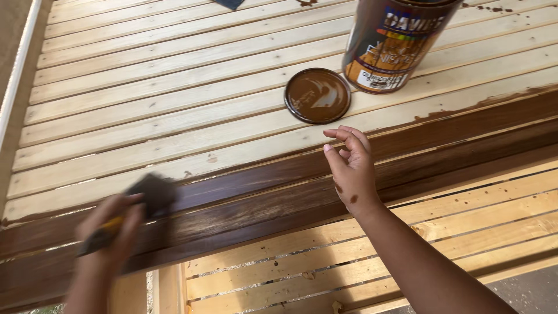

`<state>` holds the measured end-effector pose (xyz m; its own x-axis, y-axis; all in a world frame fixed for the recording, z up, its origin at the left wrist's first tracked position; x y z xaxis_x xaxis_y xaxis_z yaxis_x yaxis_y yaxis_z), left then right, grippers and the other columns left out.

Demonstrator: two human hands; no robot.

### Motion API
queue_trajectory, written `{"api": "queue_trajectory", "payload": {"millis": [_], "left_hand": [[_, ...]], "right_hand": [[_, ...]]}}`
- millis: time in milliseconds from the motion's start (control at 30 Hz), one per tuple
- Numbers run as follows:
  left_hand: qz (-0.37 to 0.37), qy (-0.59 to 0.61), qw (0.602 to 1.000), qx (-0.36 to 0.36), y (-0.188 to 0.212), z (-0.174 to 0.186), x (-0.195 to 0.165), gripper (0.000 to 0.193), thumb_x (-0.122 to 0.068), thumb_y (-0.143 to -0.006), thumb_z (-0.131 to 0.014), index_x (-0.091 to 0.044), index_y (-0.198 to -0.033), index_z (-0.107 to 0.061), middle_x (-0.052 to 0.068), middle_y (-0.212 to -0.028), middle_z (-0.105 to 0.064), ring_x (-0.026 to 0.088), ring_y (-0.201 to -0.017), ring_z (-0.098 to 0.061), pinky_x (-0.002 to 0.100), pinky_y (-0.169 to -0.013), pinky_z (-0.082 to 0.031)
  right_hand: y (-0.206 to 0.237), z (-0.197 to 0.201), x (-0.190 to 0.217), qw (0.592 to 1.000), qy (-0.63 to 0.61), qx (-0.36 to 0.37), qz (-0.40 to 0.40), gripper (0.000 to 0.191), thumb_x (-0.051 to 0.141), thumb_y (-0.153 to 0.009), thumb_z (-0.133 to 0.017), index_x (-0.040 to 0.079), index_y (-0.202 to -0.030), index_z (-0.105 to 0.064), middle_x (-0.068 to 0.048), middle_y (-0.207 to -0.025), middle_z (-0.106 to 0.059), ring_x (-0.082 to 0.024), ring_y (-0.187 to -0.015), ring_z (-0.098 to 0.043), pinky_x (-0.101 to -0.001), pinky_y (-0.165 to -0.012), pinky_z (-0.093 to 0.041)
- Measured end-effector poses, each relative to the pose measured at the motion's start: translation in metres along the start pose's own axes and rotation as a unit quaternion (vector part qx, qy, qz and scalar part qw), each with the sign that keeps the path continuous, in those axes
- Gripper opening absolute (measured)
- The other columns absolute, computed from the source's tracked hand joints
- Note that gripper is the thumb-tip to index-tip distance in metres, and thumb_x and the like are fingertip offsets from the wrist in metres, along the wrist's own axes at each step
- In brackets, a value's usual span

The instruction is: The person applies brown wood stain to a slatted wooden table top using a wide brush, brushing along the slats and edges. They periodically dip the brush into the open stain can resting on the table and continue coating untreated sections of the surface.

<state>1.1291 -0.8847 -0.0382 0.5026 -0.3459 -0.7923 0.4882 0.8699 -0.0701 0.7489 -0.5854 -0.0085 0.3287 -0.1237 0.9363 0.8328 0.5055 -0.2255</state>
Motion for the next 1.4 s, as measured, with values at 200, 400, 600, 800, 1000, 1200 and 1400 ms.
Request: {"api": "queue_trajectory", "payload": {"millis": [200, 400, 600, 800, 1000, 1200, 1400], "left_hand": [[-0.095, -0.267, 0.95, -0.131, -0.007, 0.138, 0.046, 0.045, -0.019, -0.097, -0.079, 0.002, -0.134, -0.062, 0.024, -0.103, -0.072, 0.031, -0.092, -0.074, 0.037, -0.076, -0.059], [0.017, -0.176, 0.971, -0.16, -0.02, 0.187, 0.092, 0.033, -0.022, -0.104, -0.082, 0.006, -0.11, -0.068, 0.02, -0.082, -0.072, 0.029, -0.067, -0.07, 0.039, -0.062, -0.057], [0.047, -0.244, 0.951, -0.185, -0.026, 0.202, 0.084, 0.039, -0.028, -0.1, -0.083, 0.008, -0.11, -0.072, 0.019, -0.086, -0.073, 0.027, -0.074, -0.072, 0.04, -0.07, -0.057], [0.189, -0.526, 0.828, -0.049, -0.051, 0.191, 0.094, 0.045, -0.047, -0.105, -0.059, -0.008, -0.111, -0.081, 0.023, -0.089, -0.08, 0.042, -0.08, -0.077, 0.051, -0.071, -0.061], [0.193, -0.536, 0.821, -0.011, -0.063, 0.157, 0.109, 0.045, -0.044, -0.099, -0.056, -0.008, -0.111, -0.08, 0.022, -0.106, -0.079, 0.04, -0.096, -0.076, 0.048, -0.08, -0.061], [0.186, -0.541, 0.819, 0.033, -0.065, 0.091, 0.079, 0.047, -0.047, -0.101, -0.054, -0.011, -0.109, -0.083, 0.02, -0.109, -0.079, 0.038, -0.101, -0.076, 0.047, -0.083, -0.061], [0.115, -0.505, 0.852, 0.073, -0.037, -0.06, -0.042, 0.05, -0.057, -0.098, -0.058, -0.012, -0.098, -0.078, 0.016, -0.094, -0.079, 0.035, -0.088, -0.077, 0.047, -0.078, -0.062]], "right_hand": [[0.012, -0.056, 0.017, 0.999, -0.011, 0.031, 0.026, 0.023, 0.012, -0.096, -0.066, 0.015, -0.118, -0.071, -0.005, -0.141, -0.048, -0.012, -0.121, -0.052, -0.0289, -0.099, -0.045], [0.022, -0.085, 0.028, 0.998, -0.014, 0.046, 0.041, 0.024, 0.011, -0.096, -0.066, 0.015, -0.118, -0.07, -0.006, -0.14, -0.049, -0.011, -0.115, -0.054, -0.0269, -0.094, -0.048], [0.026, -0.098, 0.03, 0.998, -0.016, 0.045, 0.029, 0.023, 0.011, -0.096, -0.066, 0.015, -0.118, -0.071, -0.007, -0.142, -0.048, -0.012, -0.117, -0.054, -0.0277, -0.096, -0.048], [0.031, -0.097, 0.033, 0.999, 0.002, 0.044, 0.026, 0.023, 0.012, -0.096, -0.066, 0.015, -0.119, -0.07, -0.007, -0.143, -0.048, -0.014, -0.123, -0.052, -0.03, -0.101, -0.045], [0.026, -0.055, 0.019, 1.0, 0.001, 0.014, 0.002, 0.024, 0.013, -0.096, -0.065, 0.015, -0.119, -0.069, -0.007, -0.144, -0.047, -0.014, -0.125, -0.052, -0.0304, -0.103, -0.045], [0.014, 0.0, -0.014, 1.0, 0.0, -0.016, -0.013, 0.024, 0.013, -0.096, -0.065, 0.015, -0.12, -0.07, -0.006, -0.144, -0.046, -0.015, -0.127, -0.053, -0.0307, -0.103, -0.045], [-0.004, 0.052, -0.038, 1.0, 0.017, -0.018, 0.005, 0.024, 0.014, -0.094, -0.068, 0.015, -0.118, -0.071, -0.006, -0.14, -0.052, -0.017, -0.127, -0.054, -0.0324, -0.101, -0.047]]}}
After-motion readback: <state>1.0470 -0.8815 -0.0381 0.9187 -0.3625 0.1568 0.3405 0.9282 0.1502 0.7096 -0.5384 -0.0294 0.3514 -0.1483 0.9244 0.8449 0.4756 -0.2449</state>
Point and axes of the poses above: each hand's wrist, its own y-axis away from the middle knuckle, its own z-axis out of the back of the hand, x = y × z, the point moved 9 cm from there along -y, towards the middle knuckle
